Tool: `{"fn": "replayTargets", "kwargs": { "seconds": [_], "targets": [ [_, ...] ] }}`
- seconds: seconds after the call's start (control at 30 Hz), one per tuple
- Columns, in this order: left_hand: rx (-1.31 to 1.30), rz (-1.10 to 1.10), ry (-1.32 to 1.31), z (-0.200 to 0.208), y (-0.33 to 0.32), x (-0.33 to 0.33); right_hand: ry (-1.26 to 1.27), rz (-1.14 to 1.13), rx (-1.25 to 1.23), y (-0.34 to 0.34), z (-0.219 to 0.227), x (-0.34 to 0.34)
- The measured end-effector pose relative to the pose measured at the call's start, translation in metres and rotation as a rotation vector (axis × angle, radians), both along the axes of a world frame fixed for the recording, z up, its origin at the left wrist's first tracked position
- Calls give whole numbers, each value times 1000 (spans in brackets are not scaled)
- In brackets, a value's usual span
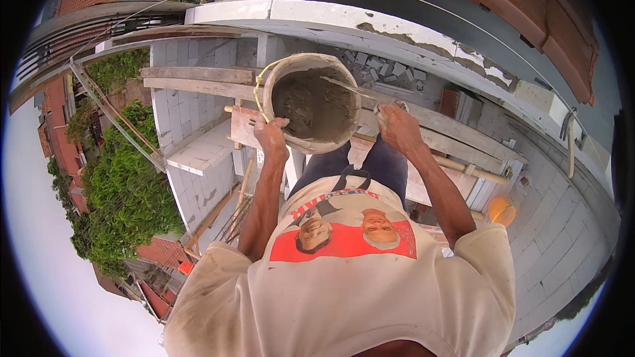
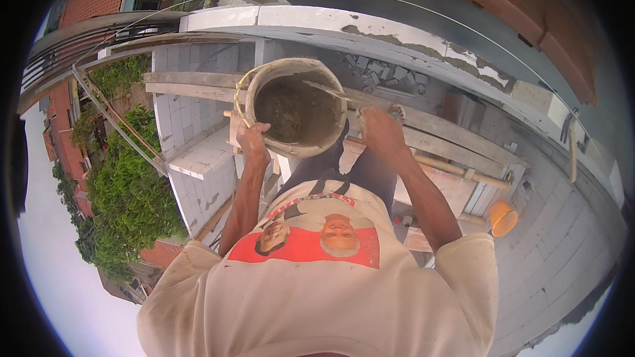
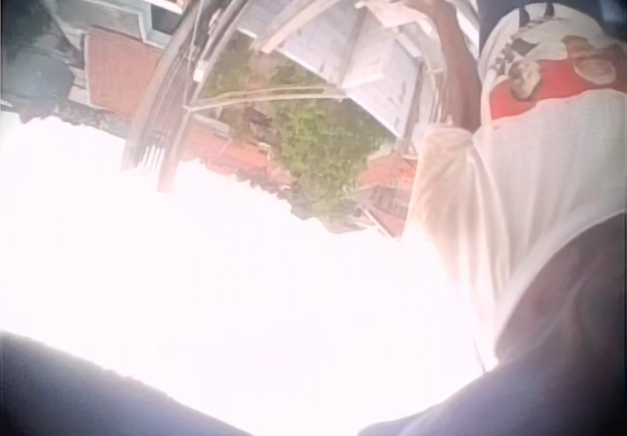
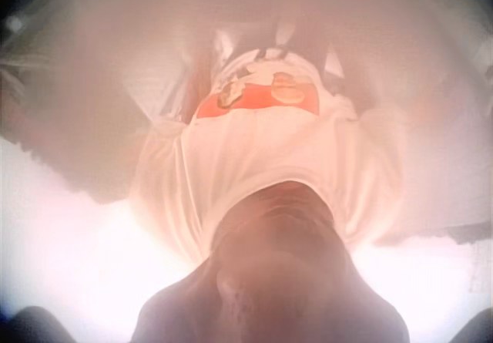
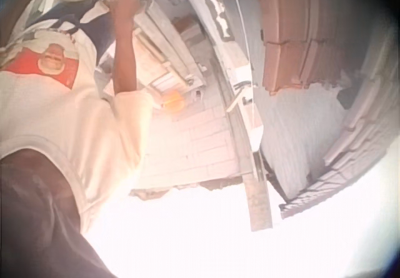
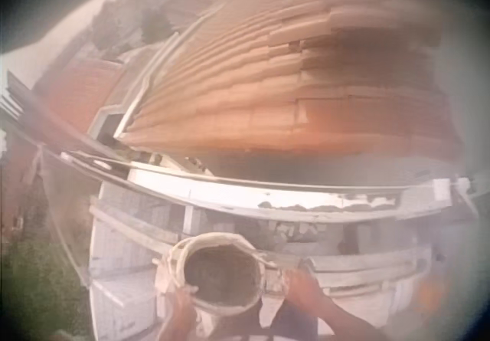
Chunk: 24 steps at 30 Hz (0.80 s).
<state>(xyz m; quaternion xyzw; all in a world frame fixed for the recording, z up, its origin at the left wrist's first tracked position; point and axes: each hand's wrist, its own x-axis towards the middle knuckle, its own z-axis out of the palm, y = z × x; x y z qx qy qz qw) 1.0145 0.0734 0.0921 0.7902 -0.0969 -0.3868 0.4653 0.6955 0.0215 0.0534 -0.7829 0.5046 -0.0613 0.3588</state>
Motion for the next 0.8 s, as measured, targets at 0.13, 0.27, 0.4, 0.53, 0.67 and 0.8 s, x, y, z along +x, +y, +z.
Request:
{"fn": "replayTargets", "kwargs": {
  "seconds": [0.13, 0.27, 0.4, 0.53, 0.67, 0.8],
  "targets": [
    [-218, 40, 79, 33, -23, -17, 281, 311, -44, -25, 24, 32],
    [-327, -5, 0, 51, -31, -22, 289, 312, -339, -38, 23, 78],
    [-434, -73, -157, 59, -38, -20, 490, 489, -267, -42, 55, 106],
    [-538, -89, -171, 60, -43, -20, 323, 620, -99, -40, 80, 102],
    [-625, 11, -20, 67, -52, -25, 185, 552, 122, -41, 97, 89],
    [-626, 40, 57, 61, -56, -22, -187, 392, 439, -57, 101, 74]
  ]
}}
